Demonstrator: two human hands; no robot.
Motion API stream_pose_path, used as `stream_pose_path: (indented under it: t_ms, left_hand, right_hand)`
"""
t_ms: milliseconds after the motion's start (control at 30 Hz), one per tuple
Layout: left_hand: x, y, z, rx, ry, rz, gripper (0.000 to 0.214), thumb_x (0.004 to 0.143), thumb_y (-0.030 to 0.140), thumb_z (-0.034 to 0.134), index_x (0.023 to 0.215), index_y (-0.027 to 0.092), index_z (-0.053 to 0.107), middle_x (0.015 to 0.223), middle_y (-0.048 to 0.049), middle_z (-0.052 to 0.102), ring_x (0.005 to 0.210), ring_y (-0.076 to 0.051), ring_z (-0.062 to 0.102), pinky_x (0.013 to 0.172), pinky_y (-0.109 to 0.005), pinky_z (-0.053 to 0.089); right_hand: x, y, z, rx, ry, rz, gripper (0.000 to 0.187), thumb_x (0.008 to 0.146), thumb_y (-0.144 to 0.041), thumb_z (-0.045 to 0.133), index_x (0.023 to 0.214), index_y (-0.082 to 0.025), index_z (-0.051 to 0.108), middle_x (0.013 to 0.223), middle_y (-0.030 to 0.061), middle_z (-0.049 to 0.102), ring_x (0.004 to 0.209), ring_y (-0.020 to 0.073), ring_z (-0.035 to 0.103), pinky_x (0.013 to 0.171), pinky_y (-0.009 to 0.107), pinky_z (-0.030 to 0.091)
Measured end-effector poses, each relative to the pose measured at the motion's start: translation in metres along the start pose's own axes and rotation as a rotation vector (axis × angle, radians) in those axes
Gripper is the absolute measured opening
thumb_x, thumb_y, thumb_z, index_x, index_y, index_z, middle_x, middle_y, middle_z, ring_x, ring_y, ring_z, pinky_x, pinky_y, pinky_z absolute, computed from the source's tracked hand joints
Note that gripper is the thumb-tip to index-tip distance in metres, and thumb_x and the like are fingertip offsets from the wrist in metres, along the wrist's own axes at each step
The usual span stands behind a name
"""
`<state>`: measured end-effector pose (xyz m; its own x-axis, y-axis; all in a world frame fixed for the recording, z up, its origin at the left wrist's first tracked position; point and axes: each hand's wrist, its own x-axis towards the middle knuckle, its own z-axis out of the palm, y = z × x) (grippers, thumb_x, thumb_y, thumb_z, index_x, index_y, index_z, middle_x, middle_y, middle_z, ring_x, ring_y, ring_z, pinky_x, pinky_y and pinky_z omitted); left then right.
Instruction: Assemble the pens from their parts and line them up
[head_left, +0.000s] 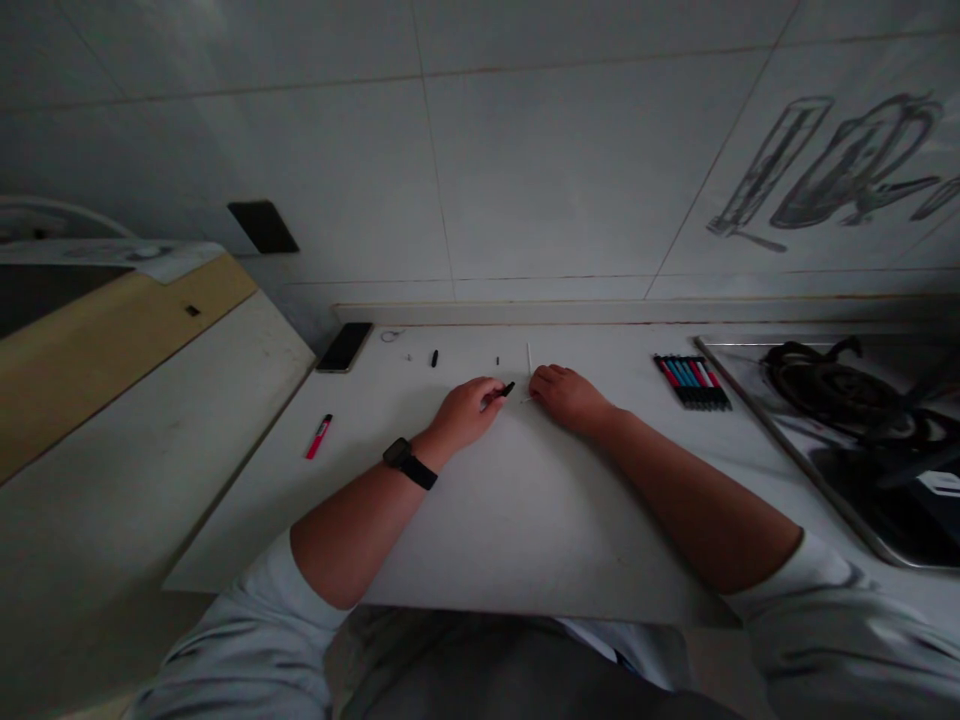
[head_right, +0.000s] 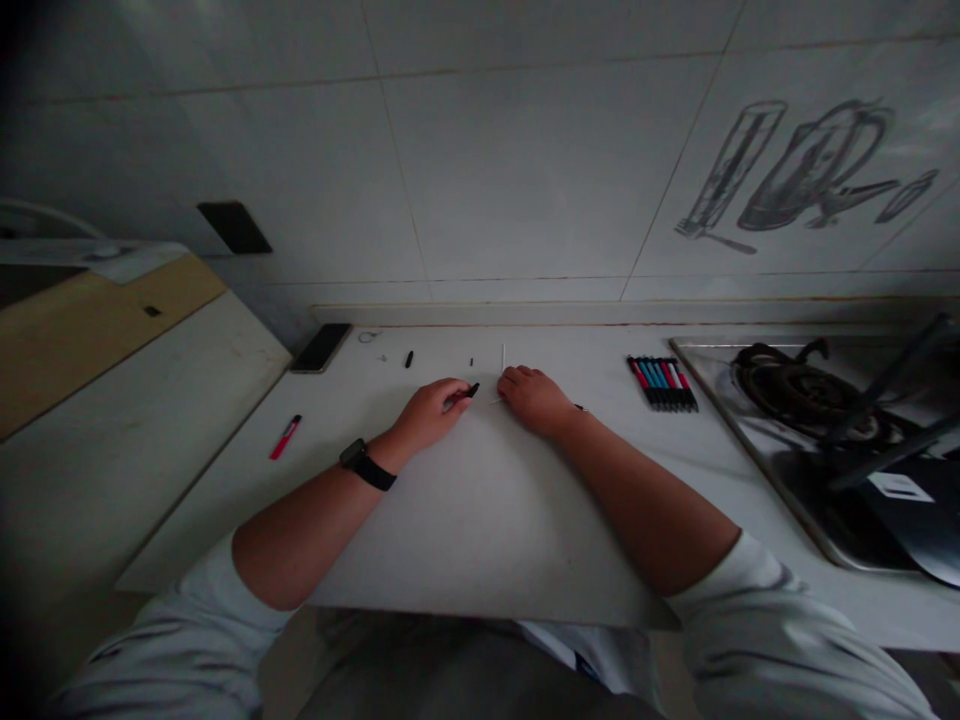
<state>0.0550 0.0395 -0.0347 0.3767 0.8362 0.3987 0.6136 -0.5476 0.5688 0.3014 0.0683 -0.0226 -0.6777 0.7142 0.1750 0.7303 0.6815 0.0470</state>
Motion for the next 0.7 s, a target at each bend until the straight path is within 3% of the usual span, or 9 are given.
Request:
stream_pose_path:
  t_ms: [200,433,700]
  left_hand:
    - [0.001,0.000,-0.003,-0.011,0.051,-0.012,0.014,0.095,0.021,0.066,0.109,0.019,0.070,0.104,-0.0067,0.074,0.094,-0.020,0.069,0.088,-0.036,0.055]
    - [0.003,0.002,-0.009,0.025,0.087,-0.009,0.011,0.094,0.016,0.068,0.105,0.019,0.071,0.098,-0.0044,0.070,0.094,-0.019,0.065,0.087,-0.033,0.053]
    - [0.003,0.003,-0.009,0.019,0.083,0.019,0.009,0.094,0.016,0.069,0.102,0.020,0.072,0.098,-0.0035,0.069,0.093,-0.018,0.064,0.085,-0.032,0.052]
  right_hand:
    - [-0.003,0.000,-0.007,0.081,0.135,0.054,0.026,0.103,-0.014,0.042,0.110,-0.014,0.067,0.101,0.0130,0.071,0.091,0.0236,0.061,0.088,0.034,0.041]
    - [-0.010,-0.006,-0.011,0.197,0.384,0.088,0.026,0.108,-0.028,0.045,0.112,-0.020,0.070,0.107,0.0111,0.074,0.095,0.0232,0.066,0.084,0.033,0.047]
    - [-0.012,-0.012,-0.014,0.228,0.395,0.042,0.029,0.108,-0.030,0.046,0.109,-0.019,0.072,0.105,0.0108,0.075,0.093,0.0229,0.067,0.084,0.034,0.049]
